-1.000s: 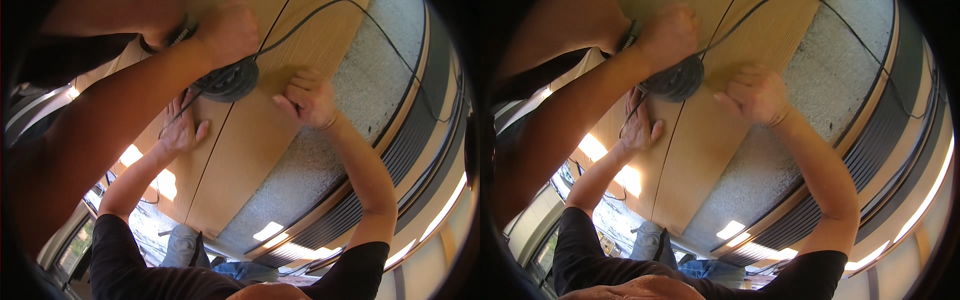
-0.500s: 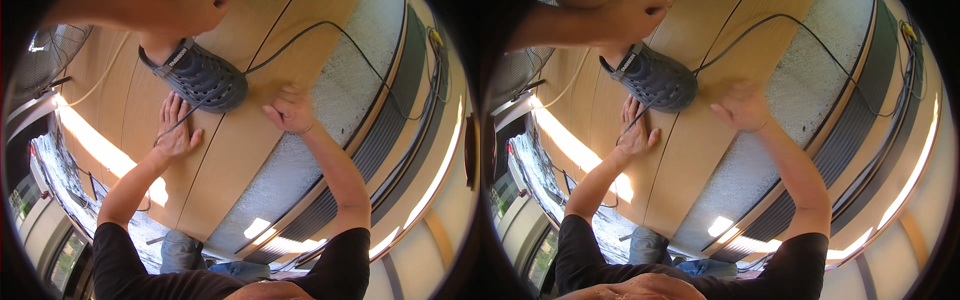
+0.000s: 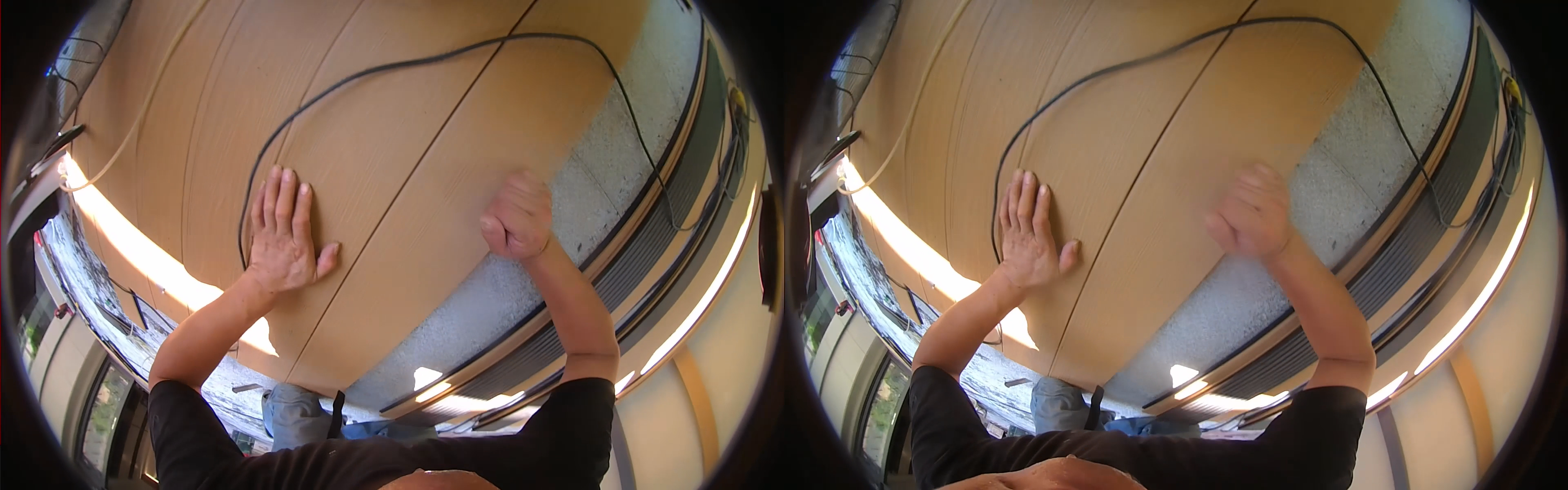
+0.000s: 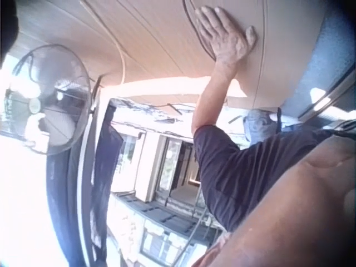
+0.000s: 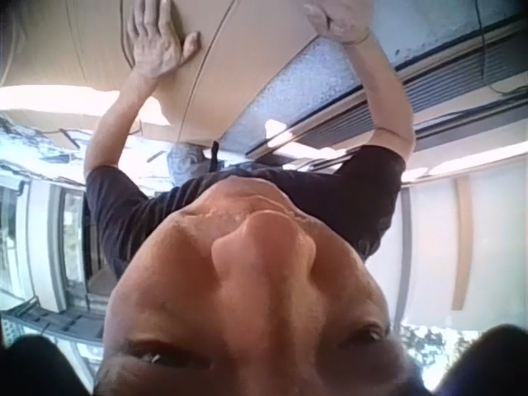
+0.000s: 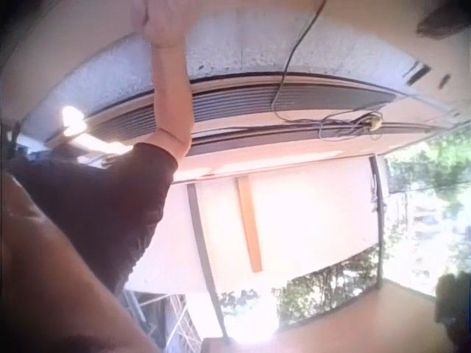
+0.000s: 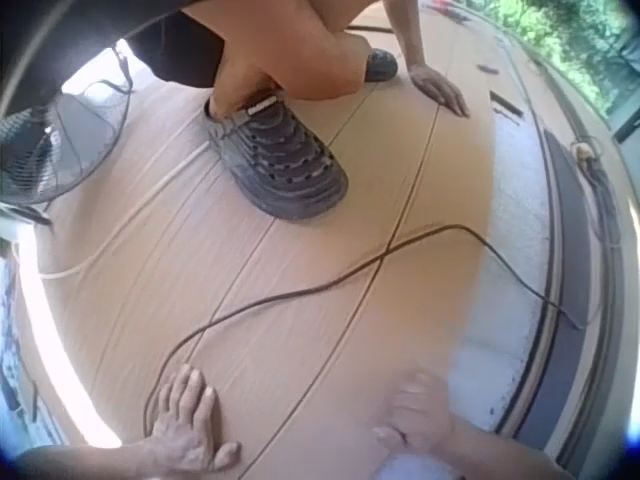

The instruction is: The person installs composite decking boards by trimming pieces with a file and hammer, positioning boards onto the surface, drilling holes with a power drill, securing them with fasteners, and hammering spacers between the planks.

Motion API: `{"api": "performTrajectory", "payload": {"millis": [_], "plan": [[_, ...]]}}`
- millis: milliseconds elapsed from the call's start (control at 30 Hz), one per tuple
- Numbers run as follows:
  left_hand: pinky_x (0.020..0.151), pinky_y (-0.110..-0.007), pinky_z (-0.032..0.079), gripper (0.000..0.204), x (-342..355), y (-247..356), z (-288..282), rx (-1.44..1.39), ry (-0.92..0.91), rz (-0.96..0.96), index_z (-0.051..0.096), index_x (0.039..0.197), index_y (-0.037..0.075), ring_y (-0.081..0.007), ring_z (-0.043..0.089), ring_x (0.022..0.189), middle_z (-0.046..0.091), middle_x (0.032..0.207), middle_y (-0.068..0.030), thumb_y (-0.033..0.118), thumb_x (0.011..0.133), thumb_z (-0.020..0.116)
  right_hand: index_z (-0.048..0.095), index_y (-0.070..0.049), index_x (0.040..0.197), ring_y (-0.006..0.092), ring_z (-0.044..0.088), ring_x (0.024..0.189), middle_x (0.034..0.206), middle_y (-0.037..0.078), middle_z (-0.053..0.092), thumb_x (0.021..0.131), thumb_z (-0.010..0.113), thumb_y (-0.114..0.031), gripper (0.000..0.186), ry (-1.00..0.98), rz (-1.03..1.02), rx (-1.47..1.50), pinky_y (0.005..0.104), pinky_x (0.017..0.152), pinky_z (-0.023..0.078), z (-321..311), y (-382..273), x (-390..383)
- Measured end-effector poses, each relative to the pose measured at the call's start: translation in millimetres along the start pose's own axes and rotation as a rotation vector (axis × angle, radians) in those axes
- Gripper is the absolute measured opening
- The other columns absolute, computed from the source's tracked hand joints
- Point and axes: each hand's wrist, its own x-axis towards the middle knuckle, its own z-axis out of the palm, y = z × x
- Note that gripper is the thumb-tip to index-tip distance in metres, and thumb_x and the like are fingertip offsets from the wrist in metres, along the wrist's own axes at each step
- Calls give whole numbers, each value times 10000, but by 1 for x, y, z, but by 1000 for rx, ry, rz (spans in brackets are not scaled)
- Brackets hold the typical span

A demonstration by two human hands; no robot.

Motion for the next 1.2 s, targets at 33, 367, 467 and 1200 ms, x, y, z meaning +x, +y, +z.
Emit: {"api": "performTrajectory", "payload": {"millis": [33, 367, 467, 1200], "plan": [[1222, -592, 188, 895, -2, -3, 1, 18, 15, -7, 320, 1521, -76, -495, 221, 1514, 261, 1605, -309, 479, 882, 609, 521, -90, 626, 247, 495, 548, 615, 59, 495, 928, 664, -186, 348, -19, 20, 8, 388, 510, 329, -1, -4, 0], [1243, -538, 195, 841, 0, -4, -6, 33, 37, -36, 329, 1536, -30, -431, 229, 1534, 279, 1622, -252, 434, 895, 615, 508, -91, 612, 285, 519, 572, 624, 74, 514, 763, 782, -137, 316, 76, 21, -52, 405, 537, 387, 10, -6, 13], [1244, -537, 194, 810, -1, -4, -3, 30, 39, -24, 342, 1529, -25, -437, 231, 1527, 284, 1624, -241, 428, 908, 598, 521, -90, 622, 290, 532, 581, 629, 75, 519, 755, 782, -123, 295, 36, 11, 9, 404, 543, 401, 7, 0, 11], [1251, -568, 156, 862, -1, -7, -2, -21, 24, -25, 351, 1516, -83, -458, 200, 1534, 265, 1619, -297, 464, 896, 597, 486, -86, 618, 293, 499, 535, 599, 83, 490, 805, 725, -37, 307, 40, 66, -42, 400, 511, 369, 8, -13, 30]]}}
